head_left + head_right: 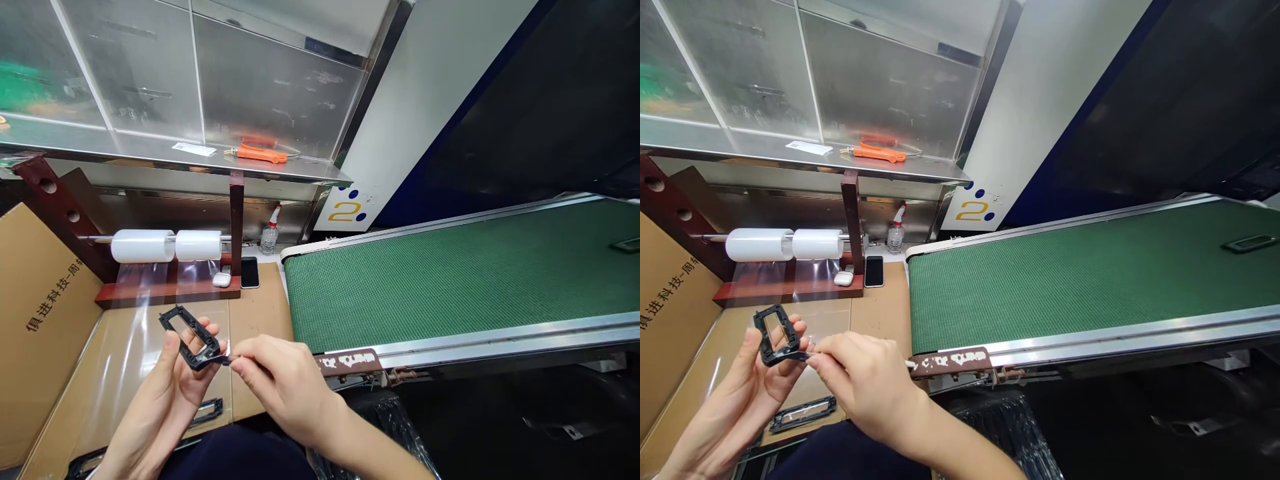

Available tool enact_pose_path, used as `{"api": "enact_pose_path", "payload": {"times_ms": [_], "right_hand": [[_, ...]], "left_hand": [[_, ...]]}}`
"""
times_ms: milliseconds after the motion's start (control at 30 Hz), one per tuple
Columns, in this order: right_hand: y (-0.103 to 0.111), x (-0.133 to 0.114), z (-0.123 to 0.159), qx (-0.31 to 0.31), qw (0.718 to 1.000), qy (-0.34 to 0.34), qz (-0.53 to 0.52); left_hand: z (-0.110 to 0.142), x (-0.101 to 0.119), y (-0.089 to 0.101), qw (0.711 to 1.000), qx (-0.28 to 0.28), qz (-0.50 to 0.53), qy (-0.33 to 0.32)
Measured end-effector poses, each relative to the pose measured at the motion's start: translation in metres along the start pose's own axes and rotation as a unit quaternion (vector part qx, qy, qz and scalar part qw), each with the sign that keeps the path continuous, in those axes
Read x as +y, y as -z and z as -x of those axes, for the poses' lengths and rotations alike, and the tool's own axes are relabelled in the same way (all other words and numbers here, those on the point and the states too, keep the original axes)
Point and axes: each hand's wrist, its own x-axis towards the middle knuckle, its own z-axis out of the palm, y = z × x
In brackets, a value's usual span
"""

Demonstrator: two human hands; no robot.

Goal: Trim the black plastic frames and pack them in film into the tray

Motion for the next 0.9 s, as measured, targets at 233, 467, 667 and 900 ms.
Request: {"api": "enact_pose_path", "payload": {"times_ms": [233, 467, 667, 900], "right_hand": [[0.008, -0.001, 0.001, -0.141, 0.936, -0.184, -0.264], [0.002, -0.003, 0.008, -0.016, 0.996, -0.065, -0.065], [-0.003, 0.002, 0.009, 0.022, 1.000, -0.014, -0.015], [0.009, 0.001, 0.009, -0.138, 0.973, -0.104, -0.154]], "left_hand": [[0.003, 0.000, 0.000, 1.000, 0.024, -0.015, -0.001], [-0.010, -0.004, 0.022, 0.998, -0.061, -0.009, -0.031], [-0.009, -0.004, 0.028, 0.997, -0.072, -0.015, -0.010], [0.003, -0.006, 0.005, 1.000, 0.012, -0.027, -0.001]]}}
